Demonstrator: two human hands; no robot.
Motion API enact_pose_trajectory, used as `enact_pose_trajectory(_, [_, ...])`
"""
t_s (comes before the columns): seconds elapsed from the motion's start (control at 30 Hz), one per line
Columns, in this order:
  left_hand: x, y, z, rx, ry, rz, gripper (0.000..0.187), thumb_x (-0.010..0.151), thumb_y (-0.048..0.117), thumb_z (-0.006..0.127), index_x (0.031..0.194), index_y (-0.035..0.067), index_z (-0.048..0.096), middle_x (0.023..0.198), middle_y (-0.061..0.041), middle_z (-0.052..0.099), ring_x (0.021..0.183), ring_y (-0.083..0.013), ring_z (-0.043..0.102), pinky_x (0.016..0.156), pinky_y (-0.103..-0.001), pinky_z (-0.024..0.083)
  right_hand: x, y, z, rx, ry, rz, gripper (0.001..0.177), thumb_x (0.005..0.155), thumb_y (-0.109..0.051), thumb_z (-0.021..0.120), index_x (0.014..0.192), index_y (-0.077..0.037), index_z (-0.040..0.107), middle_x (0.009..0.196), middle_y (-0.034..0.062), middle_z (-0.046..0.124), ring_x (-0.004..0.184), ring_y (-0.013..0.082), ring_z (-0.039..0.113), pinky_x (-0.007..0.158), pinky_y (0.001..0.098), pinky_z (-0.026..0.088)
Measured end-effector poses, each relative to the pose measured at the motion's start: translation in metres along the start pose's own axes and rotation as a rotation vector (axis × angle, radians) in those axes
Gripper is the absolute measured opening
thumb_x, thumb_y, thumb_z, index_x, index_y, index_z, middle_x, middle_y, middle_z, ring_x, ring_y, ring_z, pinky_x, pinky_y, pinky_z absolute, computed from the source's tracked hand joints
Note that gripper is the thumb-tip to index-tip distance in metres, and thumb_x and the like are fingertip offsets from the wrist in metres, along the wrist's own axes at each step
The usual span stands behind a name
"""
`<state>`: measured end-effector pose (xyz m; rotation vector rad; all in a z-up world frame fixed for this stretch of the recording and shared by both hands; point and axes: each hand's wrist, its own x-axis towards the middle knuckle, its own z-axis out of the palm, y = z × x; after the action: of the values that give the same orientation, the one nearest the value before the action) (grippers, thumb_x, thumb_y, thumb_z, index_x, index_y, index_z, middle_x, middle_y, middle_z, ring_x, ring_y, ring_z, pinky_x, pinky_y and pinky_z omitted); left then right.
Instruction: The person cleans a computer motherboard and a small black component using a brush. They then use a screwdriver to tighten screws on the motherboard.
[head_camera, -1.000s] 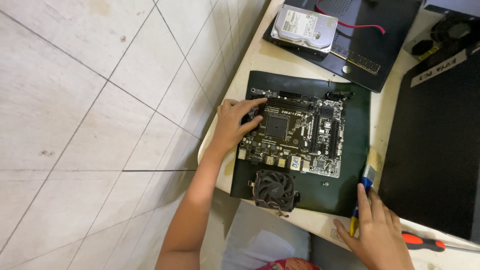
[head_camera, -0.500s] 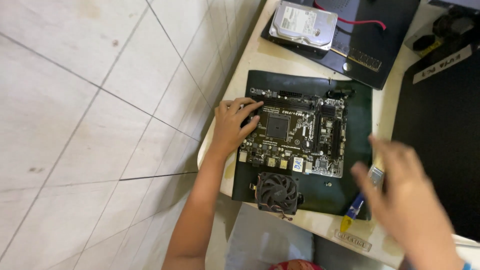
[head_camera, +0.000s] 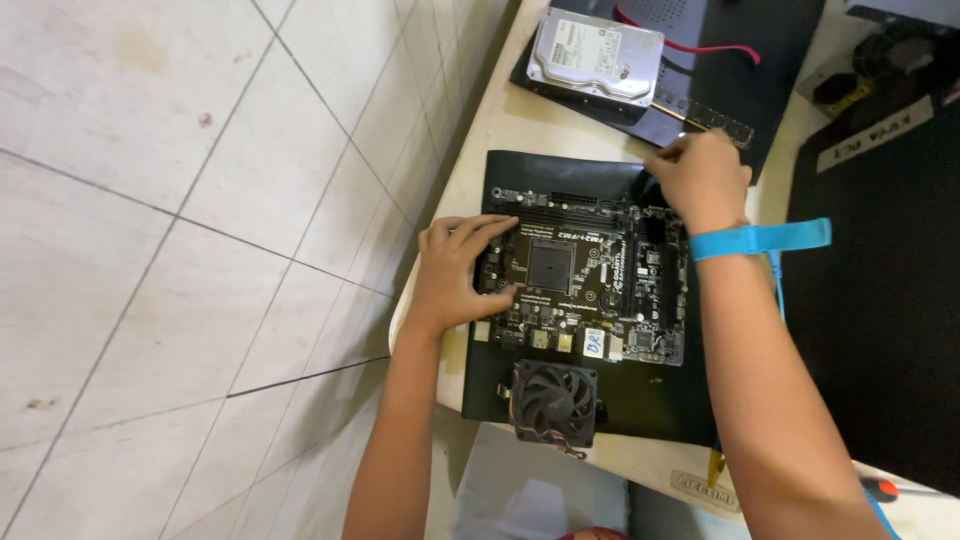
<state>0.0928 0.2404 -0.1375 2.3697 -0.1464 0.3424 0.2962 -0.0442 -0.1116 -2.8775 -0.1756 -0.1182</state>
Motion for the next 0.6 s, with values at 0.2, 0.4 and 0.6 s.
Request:
enact_pose_trajectory(0.2, [0.001, -0.001, 0.001, -0.04, 0.006, -0.017, 0.074, 0.067, 0.046, 0.073, 0.139, 0.03, 0.064, 0.127, 0.005, 0.064, 0.115, -0.0194, 0.047, 0.107, -0.04, 0.029, 0.001, 0.011, 0.024, -0.095, 0.008, 0.018, 0.014, 0.093, -0.027, 0.078, 0.102, -0.019, 0.084, 0.101, 0.0145, 0.065, 0.096, 0.0419, 0.07, 0.083, 0.0515, 0.048])
enact_pose_trajectory(0.4, [0.0, -0.006, 0.006, -0.031, 0.005, -0.036, 0.074, 0.067, 0.044, 0.075, 0.139, 0.029, 0.064, 0.126, 0.003, 0.062, 0.117, -0.0198, 0.046, 0.11, -0.043, 0.029, -0.023, -0.033, -0.013, 0.377, 0.018, -0.241, 0.014, 0.092, -0.003, 0.07, 0.103, -0.005, 0.079, 0.089, 0.0196, 0.07, 0.084, 0.0417, 0.072, 0.077, 0.0467, 0.053])
enact_pose_trajectory(0.6, [0.001, 0.001, -0.003, -0.114, 0.002, -0.031, 0.075, 0.065, 0.039, 0.074, 0.138, 0.029, 0.063, 0.131, 0.0, 0.062, 0.123, -0.0239, 0.048, 0.113, -0.049, 0.029, -0.099, -0.13, -0.103, 0.6, -0.292, -0.253, 0.022, 0.099, -0.005, 0.059, 0.112, 0.002, 0.076, 0.093, 0.0256, 0.071, 0.088, 0.0405, 0.071, 0.078, 0.0465, 0.054])
